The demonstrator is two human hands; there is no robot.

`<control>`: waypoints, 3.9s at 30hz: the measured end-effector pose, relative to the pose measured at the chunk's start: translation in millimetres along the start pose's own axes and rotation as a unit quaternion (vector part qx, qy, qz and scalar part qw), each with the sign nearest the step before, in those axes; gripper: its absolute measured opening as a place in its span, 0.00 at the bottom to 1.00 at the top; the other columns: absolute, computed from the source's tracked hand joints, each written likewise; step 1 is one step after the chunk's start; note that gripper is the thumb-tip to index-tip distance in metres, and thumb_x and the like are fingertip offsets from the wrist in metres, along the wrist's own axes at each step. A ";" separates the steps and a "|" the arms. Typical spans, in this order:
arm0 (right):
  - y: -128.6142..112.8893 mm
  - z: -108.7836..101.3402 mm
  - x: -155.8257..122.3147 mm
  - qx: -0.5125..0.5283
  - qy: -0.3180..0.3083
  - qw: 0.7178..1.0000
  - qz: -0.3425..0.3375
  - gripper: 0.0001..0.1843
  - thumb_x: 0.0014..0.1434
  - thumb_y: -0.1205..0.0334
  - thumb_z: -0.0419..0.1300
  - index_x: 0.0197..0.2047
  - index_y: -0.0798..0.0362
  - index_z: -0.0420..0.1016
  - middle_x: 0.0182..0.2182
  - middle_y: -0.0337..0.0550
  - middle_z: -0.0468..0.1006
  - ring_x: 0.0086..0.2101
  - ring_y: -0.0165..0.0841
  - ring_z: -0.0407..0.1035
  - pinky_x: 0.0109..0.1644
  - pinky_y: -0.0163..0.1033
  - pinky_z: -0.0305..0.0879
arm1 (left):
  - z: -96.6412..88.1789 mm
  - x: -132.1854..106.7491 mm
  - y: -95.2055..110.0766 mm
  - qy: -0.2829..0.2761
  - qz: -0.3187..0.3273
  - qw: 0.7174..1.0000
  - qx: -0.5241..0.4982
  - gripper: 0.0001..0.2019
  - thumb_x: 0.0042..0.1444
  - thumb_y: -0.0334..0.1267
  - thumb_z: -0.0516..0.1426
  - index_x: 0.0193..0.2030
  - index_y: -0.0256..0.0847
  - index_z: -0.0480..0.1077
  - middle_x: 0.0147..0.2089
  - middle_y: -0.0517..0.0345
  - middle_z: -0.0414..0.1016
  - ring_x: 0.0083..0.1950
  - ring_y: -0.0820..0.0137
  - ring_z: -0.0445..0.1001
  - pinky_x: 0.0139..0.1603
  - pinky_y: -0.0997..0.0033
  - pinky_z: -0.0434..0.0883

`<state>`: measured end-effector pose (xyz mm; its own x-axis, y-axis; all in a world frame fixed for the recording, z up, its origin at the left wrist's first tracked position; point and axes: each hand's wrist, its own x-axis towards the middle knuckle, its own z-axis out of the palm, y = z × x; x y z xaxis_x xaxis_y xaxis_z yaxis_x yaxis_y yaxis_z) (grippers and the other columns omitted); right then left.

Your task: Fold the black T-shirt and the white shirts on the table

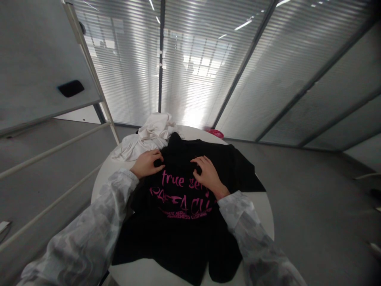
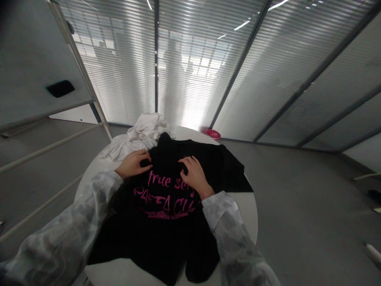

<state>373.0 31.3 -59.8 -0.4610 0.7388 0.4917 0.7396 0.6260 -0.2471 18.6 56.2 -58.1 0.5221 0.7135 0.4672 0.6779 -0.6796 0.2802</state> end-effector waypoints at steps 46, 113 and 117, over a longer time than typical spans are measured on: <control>20.3 10.5 -0.8 0.050 0.185 0.972 0.134 0.10 0.70 0.57 0.62 0.52 0.49 0.77 0.48 0.51 0.81 0.49 0.46 0.77 0.58 0.54 0.74 | 12.0 2.4 14.0 0.029 -0.158 0.987 -0.007 0.26 0.65 0.61 0.64 0.60 0.45 0.77 0.44 0.55 0.84 0.38 0.63 0.80 0.40 0.64 0.71; 18.9 14.1 -0.4 -0.001 0.073 0.994 0.087 0.03 0.68 0.62 0.62 0.42 0.46 0.78 0.44 0.44 0.84 0.49 0.45 0.77 0.73 0.61 0.60 | 4.3 3.4 16.7 -0.026 -0.275 0.957 0.083 0.18 0.68 0.57 0.60 0.52 0.48 0.80 0.42 0.54 0.85 0.44 0.57 0.82 0.38 0.65 0.65; 19.6 15.0 -0.8 0.004 0.076 0.993 0.087 0.05 0.66 0.64 0.62 0.44 0.45 0.78 0.45 0.44 0.84 0.49 0.45 0.78 0.73 0.62 0.60 | 3.7 3.6 18.7 -0.017 -0.259 0.962 0.084 0.14 0.70 0.54 0.58 0.45 0.47 0.79 0.40 0.54 0.84 0.44 0.58 0.82 0.38 0.64 0.64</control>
<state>380.6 46.6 -77.5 -0.2475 0.7897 0.5613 0.7971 0.4953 -0.3454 35.1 46.7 -54.3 0.1068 0.9563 0.2720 0.9241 -0.1964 0.3277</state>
